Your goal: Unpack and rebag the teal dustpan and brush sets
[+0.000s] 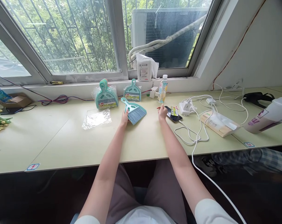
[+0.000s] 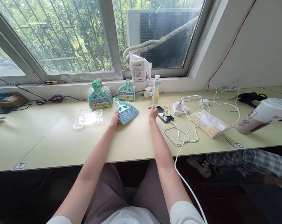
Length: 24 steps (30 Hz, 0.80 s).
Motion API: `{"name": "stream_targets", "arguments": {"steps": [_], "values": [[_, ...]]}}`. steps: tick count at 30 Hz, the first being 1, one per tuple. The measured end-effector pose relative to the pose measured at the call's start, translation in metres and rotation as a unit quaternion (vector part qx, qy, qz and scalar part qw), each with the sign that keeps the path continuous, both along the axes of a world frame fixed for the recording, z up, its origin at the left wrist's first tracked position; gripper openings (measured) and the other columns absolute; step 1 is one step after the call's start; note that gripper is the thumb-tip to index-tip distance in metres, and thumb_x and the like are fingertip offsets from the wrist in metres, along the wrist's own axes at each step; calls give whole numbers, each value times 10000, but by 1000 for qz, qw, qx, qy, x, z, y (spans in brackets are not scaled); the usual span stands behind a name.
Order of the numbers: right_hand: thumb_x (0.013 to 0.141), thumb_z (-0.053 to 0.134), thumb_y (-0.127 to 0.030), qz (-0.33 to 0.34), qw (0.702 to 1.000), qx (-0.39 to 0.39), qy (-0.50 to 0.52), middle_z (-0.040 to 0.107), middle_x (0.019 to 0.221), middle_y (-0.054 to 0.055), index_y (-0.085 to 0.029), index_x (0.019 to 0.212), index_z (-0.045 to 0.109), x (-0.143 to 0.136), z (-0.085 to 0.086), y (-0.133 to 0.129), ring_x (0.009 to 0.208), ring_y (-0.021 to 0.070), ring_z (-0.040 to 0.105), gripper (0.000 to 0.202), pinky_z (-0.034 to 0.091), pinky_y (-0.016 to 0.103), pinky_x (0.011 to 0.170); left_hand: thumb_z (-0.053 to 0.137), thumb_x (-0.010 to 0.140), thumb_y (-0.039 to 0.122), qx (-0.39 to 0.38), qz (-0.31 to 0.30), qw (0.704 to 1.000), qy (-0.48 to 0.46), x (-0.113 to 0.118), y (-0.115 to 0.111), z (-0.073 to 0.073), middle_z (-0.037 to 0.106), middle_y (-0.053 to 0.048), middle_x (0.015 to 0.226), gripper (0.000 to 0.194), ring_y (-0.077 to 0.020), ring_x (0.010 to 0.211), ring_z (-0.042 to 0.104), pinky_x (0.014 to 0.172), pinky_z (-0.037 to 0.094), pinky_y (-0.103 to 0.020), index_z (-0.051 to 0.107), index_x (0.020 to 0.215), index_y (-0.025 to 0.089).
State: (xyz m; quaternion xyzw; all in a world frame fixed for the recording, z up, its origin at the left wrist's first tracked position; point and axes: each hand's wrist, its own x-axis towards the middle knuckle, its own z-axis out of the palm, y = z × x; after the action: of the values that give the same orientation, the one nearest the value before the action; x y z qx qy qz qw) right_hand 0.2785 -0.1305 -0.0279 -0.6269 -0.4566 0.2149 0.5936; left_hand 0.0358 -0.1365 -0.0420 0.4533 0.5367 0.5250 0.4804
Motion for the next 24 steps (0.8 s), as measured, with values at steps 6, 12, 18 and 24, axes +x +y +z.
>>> {"name": "stream_targets", "arguments": {"steps": [6,12,18,24], "values": [[974,385,-367,64,939,35,-335,629,1098,140,-171,1004,642,-70,4,-23,1053,249,551,325,433,304,790,379,903,611,174,-87,977,85,30,-24,6,643,-98,1121,548,-244,1087,574,938,431,-352,598,1140,169],[983,353,-368,60,937,41,-342,660,983,123,-183,933,651,-68,7,-29,942,233,583,354,407,289,764,361,881,663,190,-71,973,107,32,-32,11,668,-77,945,582,-238,940,597,849,449,-345,641,973,161],[998,261,-400,20,963,-3,-267,672,708,114,-185,618,631,-50,2,-17,740,213,618,572,414,295,726,432,862,638,151,-155,973,86,31,-29,11,686,-71,866,542,-268,937,612,828,467,-370,691,888,162],[972,362,-386,61,949,41,-306,664,881,131,-180,766,651,-67,2,-25,881,222,612,411,409,276,739,418,876,613,194,-73,966,152,25,-29,8,638,-43,764,502,-220,809,582,762,444,-329,644,779,175]]}}
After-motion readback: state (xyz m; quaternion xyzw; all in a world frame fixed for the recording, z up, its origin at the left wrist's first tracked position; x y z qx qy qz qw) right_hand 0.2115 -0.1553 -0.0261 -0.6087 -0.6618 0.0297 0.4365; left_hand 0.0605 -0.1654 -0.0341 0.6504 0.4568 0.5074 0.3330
